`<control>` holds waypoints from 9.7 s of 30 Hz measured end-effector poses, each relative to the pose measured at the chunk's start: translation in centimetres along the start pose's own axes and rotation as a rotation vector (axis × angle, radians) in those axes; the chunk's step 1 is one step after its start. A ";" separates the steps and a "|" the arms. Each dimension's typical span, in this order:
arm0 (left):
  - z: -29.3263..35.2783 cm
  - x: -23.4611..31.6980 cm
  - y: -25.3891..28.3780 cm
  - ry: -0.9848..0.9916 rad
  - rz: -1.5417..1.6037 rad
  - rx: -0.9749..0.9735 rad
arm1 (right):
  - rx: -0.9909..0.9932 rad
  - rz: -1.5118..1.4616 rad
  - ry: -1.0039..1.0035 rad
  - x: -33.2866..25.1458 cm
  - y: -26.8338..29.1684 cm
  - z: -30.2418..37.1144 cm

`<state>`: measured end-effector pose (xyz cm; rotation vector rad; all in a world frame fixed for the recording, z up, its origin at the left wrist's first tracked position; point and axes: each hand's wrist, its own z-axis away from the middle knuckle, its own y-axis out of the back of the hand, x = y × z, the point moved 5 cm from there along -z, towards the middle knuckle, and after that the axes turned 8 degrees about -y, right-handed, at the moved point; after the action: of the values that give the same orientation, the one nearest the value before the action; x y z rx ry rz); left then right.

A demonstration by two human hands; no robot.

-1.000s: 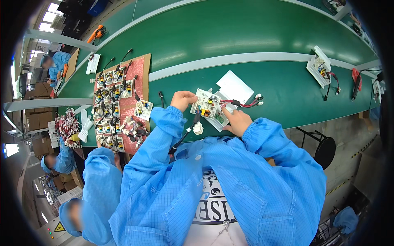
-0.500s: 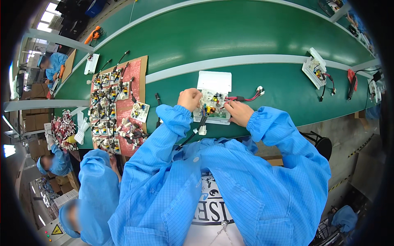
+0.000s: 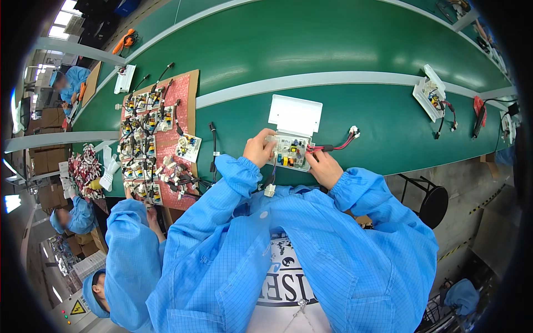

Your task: Assembling electronic circuit boards into plastic housings on an industrial assembly line.

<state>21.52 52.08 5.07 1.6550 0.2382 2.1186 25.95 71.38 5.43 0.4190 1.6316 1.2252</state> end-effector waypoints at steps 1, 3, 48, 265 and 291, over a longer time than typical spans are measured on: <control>0.0 -0.1 -0.1 0.003 0.000 -0.003 | 0.016 -0.007 -0.008 0.0 0.0 0.1; 0.0 -0.1 -0.2 -0.053 -0.074 0.031 | 0.030 -0.016 -0.020 -0.1 -0.1 0.3; -3.8 -7.0 -2.3 0.275 -0.056 -0.109 | -0.011 -0.082 -0.105 -0.1 -0.4 0.9; 2.3 -5.4 6.1 -0.037 0.483 0.494 | 0.105 0.644 -0.889 27.9 16.8 -4.4; 11.0 -15.2 23.1 0.492 -0.333 0.709 | -0.148 -0.722 0.075 -22.1 -11.7 -28.6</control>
<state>29.49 23.38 3.79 1.2300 1.4445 2.2617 14.18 35.27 5.82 -0.3011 1.5372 0.8001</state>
